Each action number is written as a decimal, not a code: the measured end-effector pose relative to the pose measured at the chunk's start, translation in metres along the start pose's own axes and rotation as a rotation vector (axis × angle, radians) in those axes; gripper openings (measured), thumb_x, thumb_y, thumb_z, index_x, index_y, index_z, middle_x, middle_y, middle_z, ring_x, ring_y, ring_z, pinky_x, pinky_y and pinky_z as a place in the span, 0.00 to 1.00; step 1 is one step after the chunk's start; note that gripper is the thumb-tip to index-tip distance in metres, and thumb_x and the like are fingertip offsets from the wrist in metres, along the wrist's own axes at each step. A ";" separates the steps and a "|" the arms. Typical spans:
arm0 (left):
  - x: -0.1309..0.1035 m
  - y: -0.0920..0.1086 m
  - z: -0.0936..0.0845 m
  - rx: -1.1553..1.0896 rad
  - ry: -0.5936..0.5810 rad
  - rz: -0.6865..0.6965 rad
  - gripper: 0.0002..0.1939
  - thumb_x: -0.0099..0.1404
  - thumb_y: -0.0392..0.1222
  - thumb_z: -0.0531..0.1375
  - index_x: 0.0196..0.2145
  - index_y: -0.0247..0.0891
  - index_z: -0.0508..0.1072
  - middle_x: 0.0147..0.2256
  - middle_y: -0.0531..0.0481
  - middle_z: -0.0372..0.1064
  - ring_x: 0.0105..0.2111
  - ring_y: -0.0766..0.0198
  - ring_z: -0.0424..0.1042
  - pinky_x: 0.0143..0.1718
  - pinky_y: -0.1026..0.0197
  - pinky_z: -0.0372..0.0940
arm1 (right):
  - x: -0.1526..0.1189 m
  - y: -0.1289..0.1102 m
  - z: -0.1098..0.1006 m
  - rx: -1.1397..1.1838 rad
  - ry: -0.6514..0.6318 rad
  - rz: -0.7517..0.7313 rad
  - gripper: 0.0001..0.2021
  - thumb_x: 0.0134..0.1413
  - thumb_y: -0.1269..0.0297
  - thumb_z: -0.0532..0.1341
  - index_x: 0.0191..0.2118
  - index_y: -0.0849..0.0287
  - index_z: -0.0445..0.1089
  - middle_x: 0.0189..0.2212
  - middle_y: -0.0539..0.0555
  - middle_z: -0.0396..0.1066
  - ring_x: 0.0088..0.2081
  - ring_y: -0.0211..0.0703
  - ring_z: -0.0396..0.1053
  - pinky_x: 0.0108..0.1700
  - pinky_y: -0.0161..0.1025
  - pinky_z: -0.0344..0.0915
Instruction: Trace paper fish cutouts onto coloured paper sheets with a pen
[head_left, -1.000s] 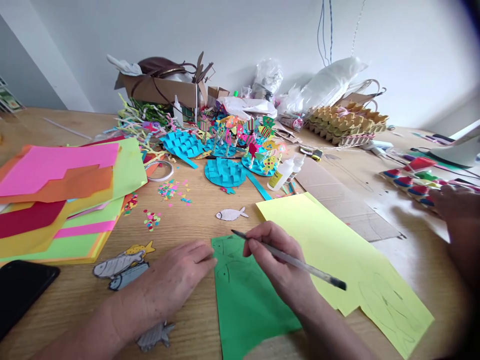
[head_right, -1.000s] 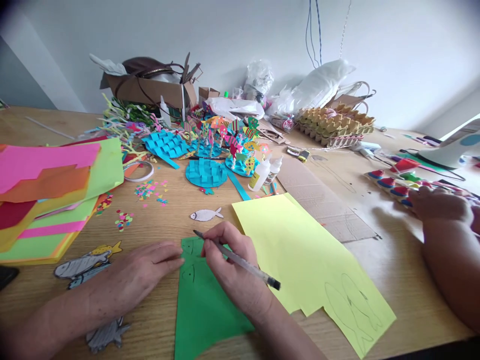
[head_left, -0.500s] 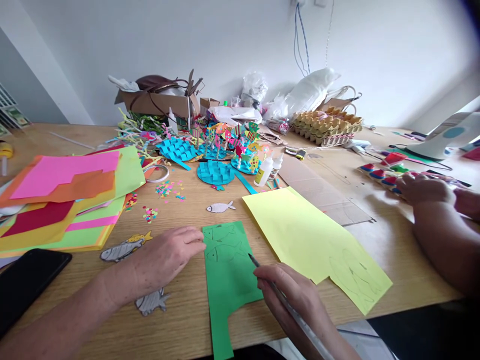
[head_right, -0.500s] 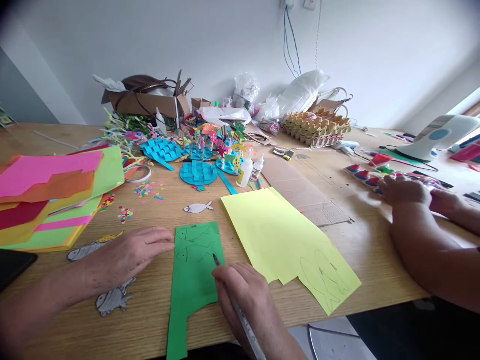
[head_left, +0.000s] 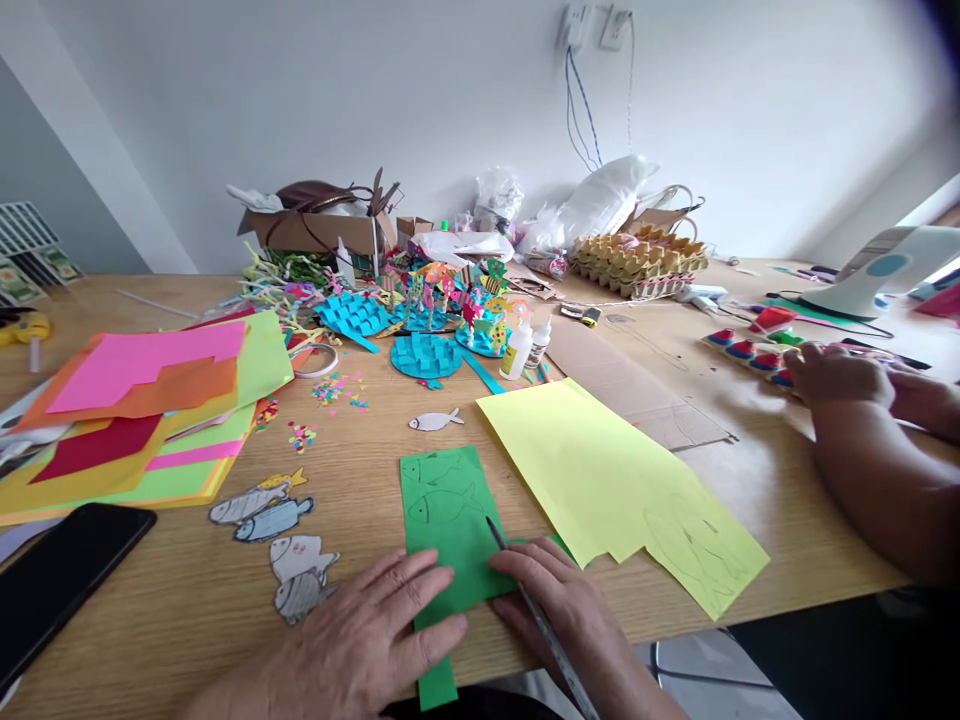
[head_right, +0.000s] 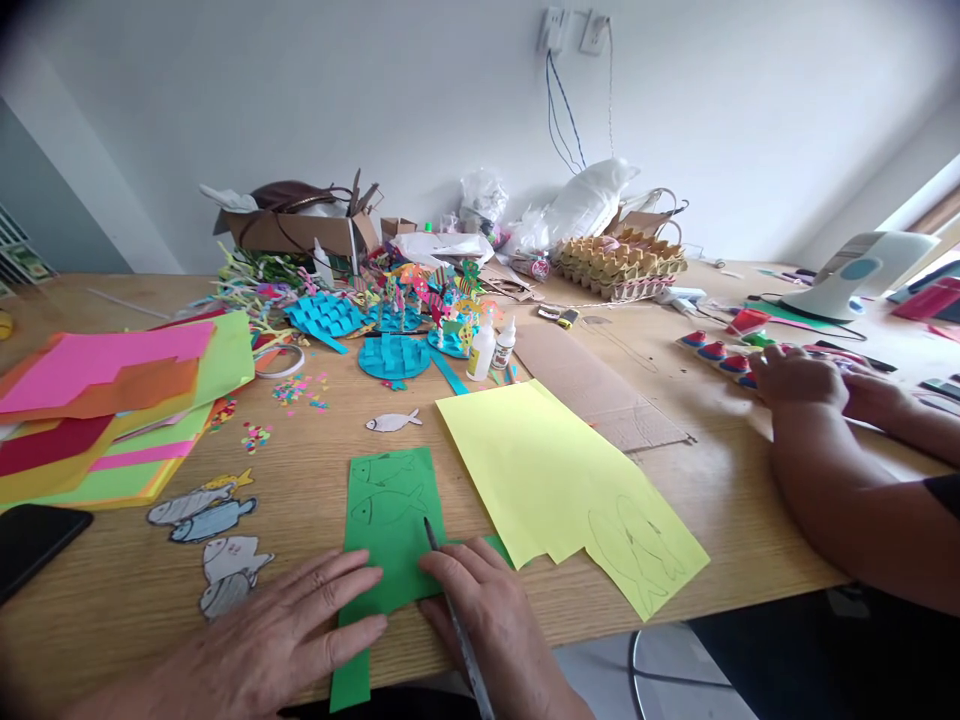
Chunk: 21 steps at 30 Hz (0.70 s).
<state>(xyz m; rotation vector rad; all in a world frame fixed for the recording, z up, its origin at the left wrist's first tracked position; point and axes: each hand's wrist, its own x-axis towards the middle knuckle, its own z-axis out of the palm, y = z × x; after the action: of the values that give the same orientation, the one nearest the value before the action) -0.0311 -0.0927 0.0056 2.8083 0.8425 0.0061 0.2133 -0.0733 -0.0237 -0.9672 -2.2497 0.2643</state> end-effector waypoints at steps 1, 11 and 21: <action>0.001 0.001 -0.001 0.021 0.004 0.011 0.38 0.53 0.40 0.68 0.58 0.42 0.56 0.60 0.36 0.56 0.59 0.44 0.55 0.54 0.43 0.59 | 0.000 0.000 0.001 -0.006 -0.013 0.002 0.06 0.59 0.71 0.55 0.41 0.58 0.67 0.32 0.57 0.75 0.33 0.45 0.72 0.33 0.39 0.71; 0.010 0.003 0.006 0.260 0.112 0.121 0.17 0.64 0.33 0.56 0.50 0.36 0.65 0.50 0.39 0.69 0.50 0.48 0.68 0.47 0.48 0.68 | 0.005 0.007 0.003 0.014 -0.100 0.034 0.08 0.56 0.73 0.58 0.42 0.57 0.66 0.34 0.55 0.75 0.35 0.46 0.71 0.36 0.41 0.70; 0.011 -0.002 0.014 0.183 0.247 0.071 0.14 0.67 0.42 0.55 0.50 0.39 0.66 0.51 0.43 0.68 0.51 0.54 0.67 0.53 0.53 0.63 | 0.008 0.015 0.005 -0.046 -0.073 0.022 0.07 0.57 0.71 0.59 0.41 0.59 0.68 0.33 0.55 0.76 0.34 0.46 0.72 0.34 0.40 0.71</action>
<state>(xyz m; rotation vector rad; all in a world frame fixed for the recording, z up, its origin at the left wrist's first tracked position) -0.0220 -0.0881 -0.0088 3.0531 0.8322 0.3079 0.2142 -0.0566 -0.0295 -1.0220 -2.3218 0.2623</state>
